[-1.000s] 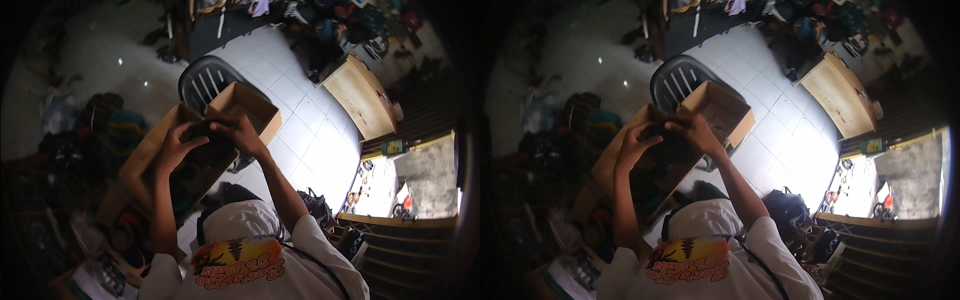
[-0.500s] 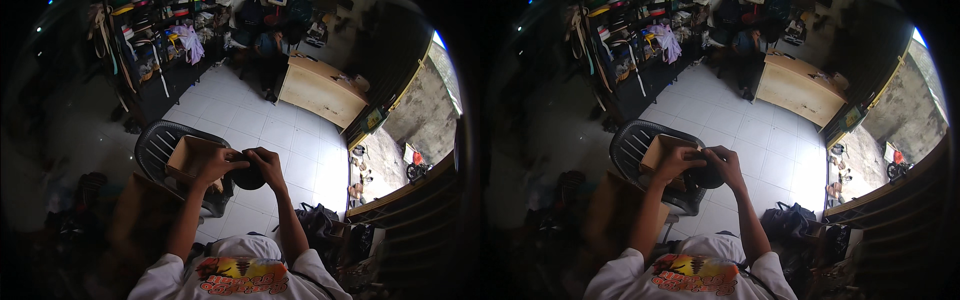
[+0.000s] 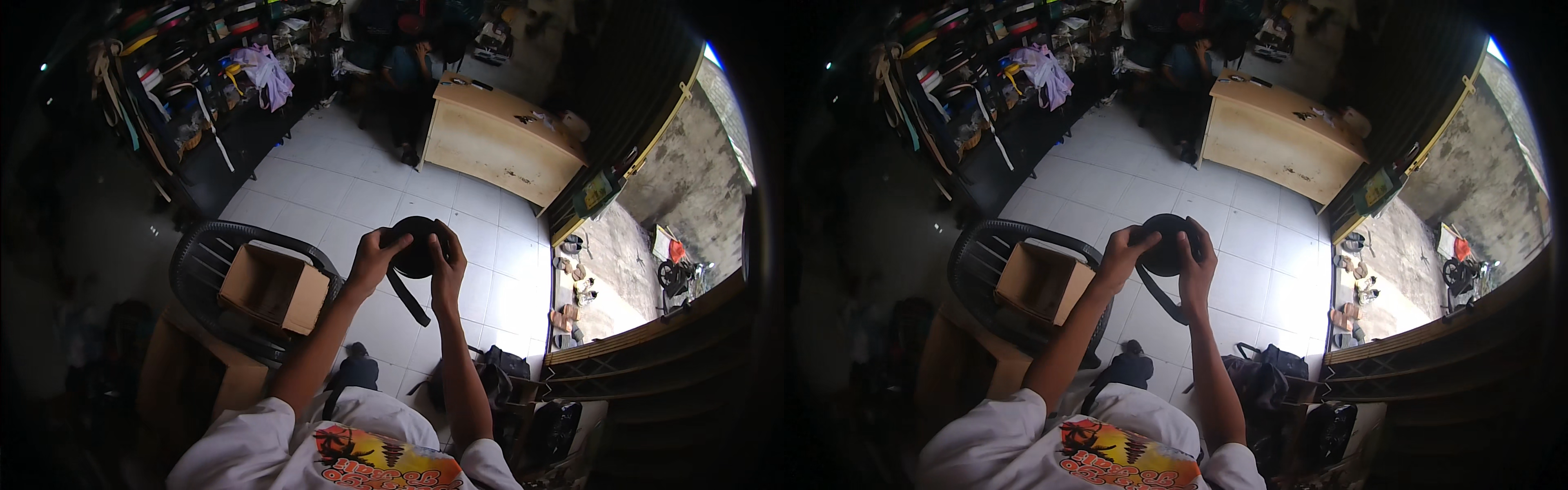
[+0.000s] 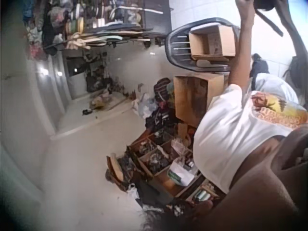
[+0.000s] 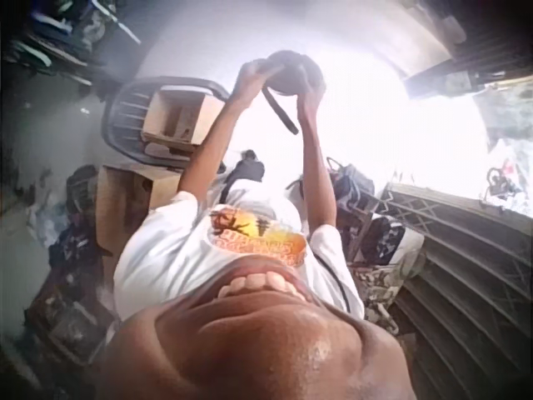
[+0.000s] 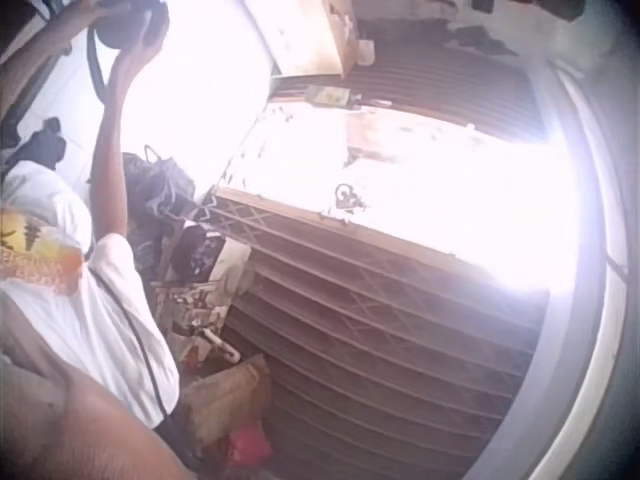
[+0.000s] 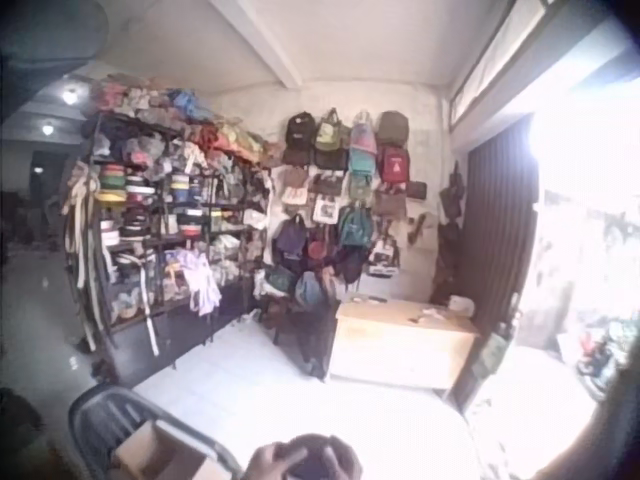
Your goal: The person organizes rolls of webbing by taking them from a cardboard box on a chair and placing them onto metal shelves among other rolls.
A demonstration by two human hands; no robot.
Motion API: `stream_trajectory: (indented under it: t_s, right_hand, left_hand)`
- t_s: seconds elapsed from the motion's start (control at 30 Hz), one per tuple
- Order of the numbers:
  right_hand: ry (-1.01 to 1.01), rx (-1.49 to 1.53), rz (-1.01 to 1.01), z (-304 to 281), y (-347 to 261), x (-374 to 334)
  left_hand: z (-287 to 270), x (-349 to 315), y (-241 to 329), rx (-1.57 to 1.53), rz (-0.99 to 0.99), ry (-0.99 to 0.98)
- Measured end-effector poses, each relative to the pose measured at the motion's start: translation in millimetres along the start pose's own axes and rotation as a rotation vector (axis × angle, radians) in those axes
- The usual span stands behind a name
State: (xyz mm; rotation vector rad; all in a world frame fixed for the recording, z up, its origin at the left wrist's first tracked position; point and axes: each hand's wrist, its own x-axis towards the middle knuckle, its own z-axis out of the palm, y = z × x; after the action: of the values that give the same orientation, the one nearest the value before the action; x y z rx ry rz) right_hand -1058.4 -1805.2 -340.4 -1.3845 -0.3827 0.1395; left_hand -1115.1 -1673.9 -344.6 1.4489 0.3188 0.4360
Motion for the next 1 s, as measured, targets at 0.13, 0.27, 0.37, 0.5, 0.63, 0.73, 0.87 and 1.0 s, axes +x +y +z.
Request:
stream_trajectory:
  t_s: [0.13, 0.27, 0.37, 0.5, 0.63, 0.73, 0.87, 1.0]
  right_hand:
    - [0.17, -0.079, -0.123, 10, 38, 70]
    - [0.219, -0.102, -0.152, 11, 61, 151]
    - [0.362, -0.145, -0.18, 8, 55, 215]
    - [0.531, -0.025, -0.211, -2, 49, 291]
    - [0.203, -0.029, 0.036, -45, 35, 373]
    - [-0.05, -0.249, 0.023, -64, 33, 451]
    - [-0.303, -0.359, -0.027, -61, 65, 557]
    - [-0.254, -0.26, 0.006, -9, 81, 643]
  left_hand:
    - [42, 68, -36, -0.088, 0.071, 0.227]
    - [63, 144, -47, 0.105, -0.043, 0.211]
    - [84, 205, -32, 0.145, -0.06, 0.163]
    - [115, 289, -12, 0.086, -0.075, 0.099]
    - [112, 387, -8, 0.228, 0.052, -0.077]
    - [102, 456, -5, 0.301, 0.044, -0.346]
    - [96, 546, -19, 0.362, 0.069, -0.338]
    - [81, 620, -16, 0.316, 0.079, -0.035]
